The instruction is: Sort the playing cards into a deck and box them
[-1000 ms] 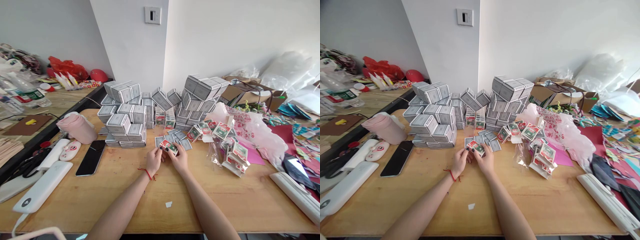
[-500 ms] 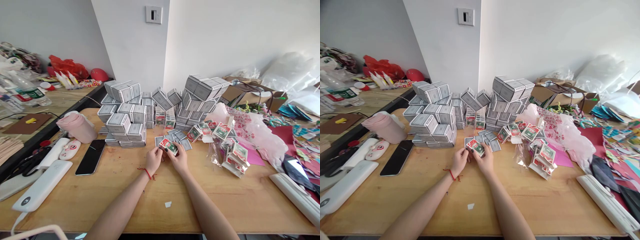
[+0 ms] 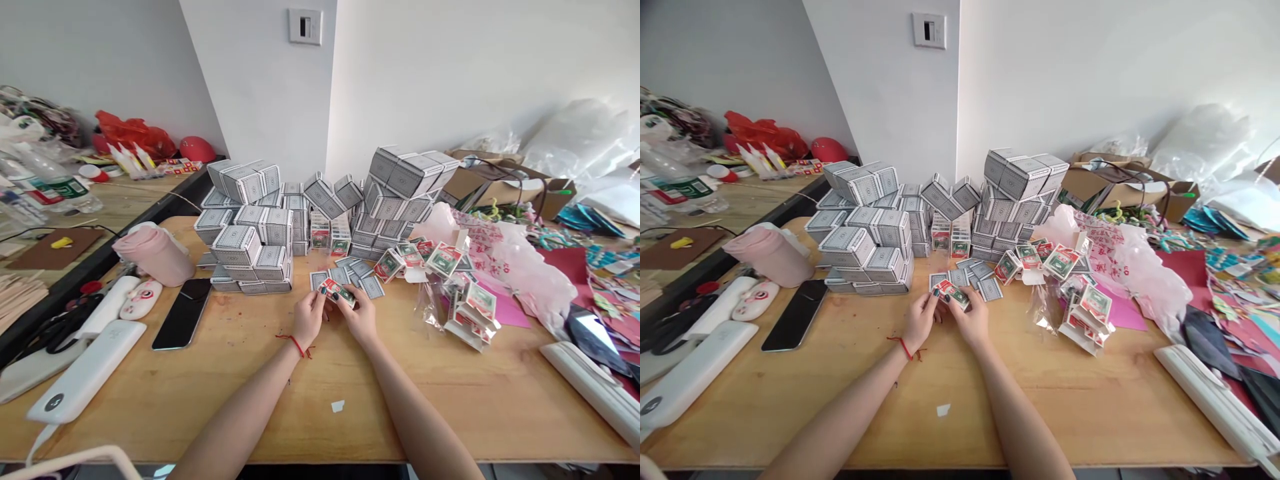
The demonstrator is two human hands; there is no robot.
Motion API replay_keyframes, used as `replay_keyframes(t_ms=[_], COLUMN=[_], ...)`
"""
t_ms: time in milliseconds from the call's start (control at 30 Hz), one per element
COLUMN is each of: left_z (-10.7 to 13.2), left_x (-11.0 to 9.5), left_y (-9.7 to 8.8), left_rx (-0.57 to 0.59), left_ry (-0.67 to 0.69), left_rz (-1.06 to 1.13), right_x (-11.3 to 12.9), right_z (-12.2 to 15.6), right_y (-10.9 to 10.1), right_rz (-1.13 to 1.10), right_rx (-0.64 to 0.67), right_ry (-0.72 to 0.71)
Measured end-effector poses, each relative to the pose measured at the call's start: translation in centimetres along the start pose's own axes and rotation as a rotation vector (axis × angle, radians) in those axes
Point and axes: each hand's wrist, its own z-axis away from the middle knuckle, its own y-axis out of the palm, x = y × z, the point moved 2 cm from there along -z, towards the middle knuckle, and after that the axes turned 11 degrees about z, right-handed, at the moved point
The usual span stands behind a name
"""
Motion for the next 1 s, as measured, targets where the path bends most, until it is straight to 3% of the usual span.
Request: replay_keyframes(t_ms=[500,800,1000], left_z=[0.4,0.6,0.4], left_x=[-1.8,-1.5,-2.0], left_y=[0.2,0.2,-0.1], left_rx=[0.091,0.146,0.088], left_ry=[0.13,0.186,0.23], left_rz=[-0.01,-0.112,-0.03], right_x=[-0.1,-1.4,-0.8], right_z=[0.4,-0.2,-0.8], right_y=[0.0,0.8,0.2], right_rz=[-0.116,-0.632,-0.855], right_rx=[0.17,0.3,0.348], right_ry=[0.051,0.39,0.481])
